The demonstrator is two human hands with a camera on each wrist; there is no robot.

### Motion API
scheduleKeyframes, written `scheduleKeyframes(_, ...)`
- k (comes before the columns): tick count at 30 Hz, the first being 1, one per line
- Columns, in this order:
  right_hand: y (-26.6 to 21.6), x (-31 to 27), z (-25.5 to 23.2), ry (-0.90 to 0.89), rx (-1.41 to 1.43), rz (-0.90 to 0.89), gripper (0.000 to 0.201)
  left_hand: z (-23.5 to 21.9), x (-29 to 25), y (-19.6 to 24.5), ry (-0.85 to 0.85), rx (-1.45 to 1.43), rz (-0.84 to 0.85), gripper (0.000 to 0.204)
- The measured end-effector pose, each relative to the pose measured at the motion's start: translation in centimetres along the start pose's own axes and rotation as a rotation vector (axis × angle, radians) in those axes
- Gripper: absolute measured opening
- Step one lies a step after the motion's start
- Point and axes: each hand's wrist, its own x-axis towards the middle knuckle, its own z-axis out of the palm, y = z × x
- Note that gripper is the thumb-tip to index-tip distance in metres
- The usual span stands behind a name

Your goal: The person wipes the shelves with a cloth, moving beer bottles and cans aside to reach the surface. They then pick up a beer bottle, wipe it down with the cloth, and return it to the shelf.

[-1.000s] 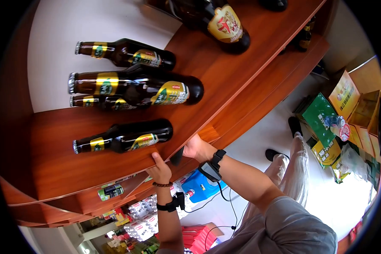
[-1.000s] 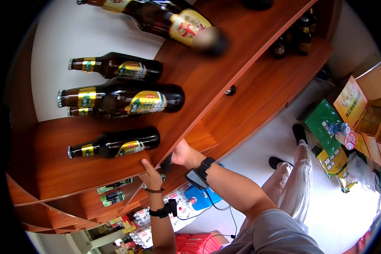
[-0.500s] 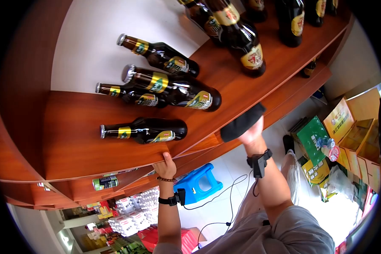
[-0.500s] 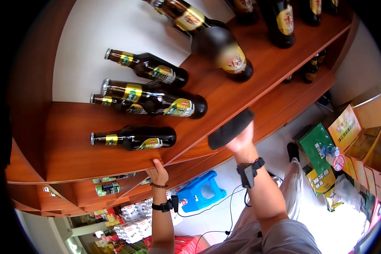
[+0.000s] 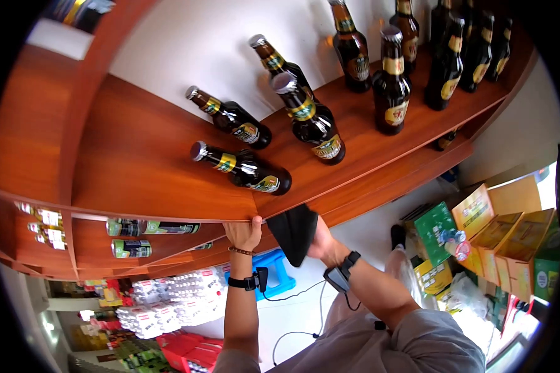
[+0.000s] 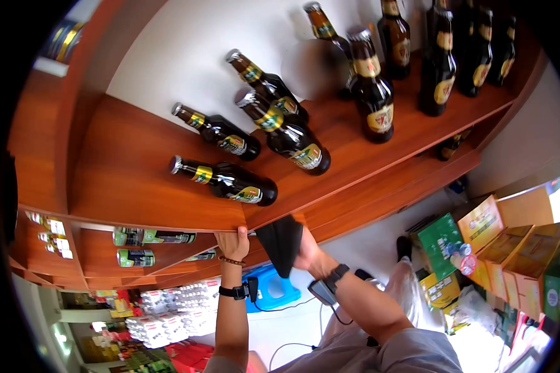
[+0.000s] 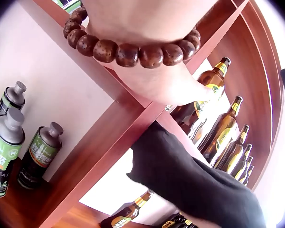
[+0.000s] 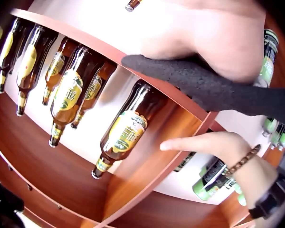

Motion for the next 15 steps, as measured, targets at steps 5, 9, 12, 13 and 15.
scheduleKeyframes(5, -0.2, -8.7, 2.5, 0.302, -0.400, 0.070, 0.053, -0.5, 0.4, -0.4, 0.020, -0.157, 0.010, 0.094)
scheduleKeyframes(9, 0.8, -12.6, 8.7, 0.188, -1.111, -0.184, 0.053, -1.7, 0.5, -0.5, -0.092, -0.263, -0.044, 0.093)
scheduleKeyframes(12, 3.0, -11.4, 12.6, 0.024, -1.879, -0.471, 0.051, -1.2, 0.5, -1.0, 0.026, -0.296, -0.030, 0.100)
scheduleKeyframes(13, 3.3, -10.9, 13.8, 0.015, -2.138, -0.530, 0.052, -0.9, 0.2, -1.3, 0.055, -0.315, -0.033, 0.106)
scheduleKeyframes(15, 4.5, -9.1, 15.3, -0.010, -2.458, -0.630, 0.057, -3.7, -0.2, 0.1, 0.216, -0.510, -0.031, 0.108)
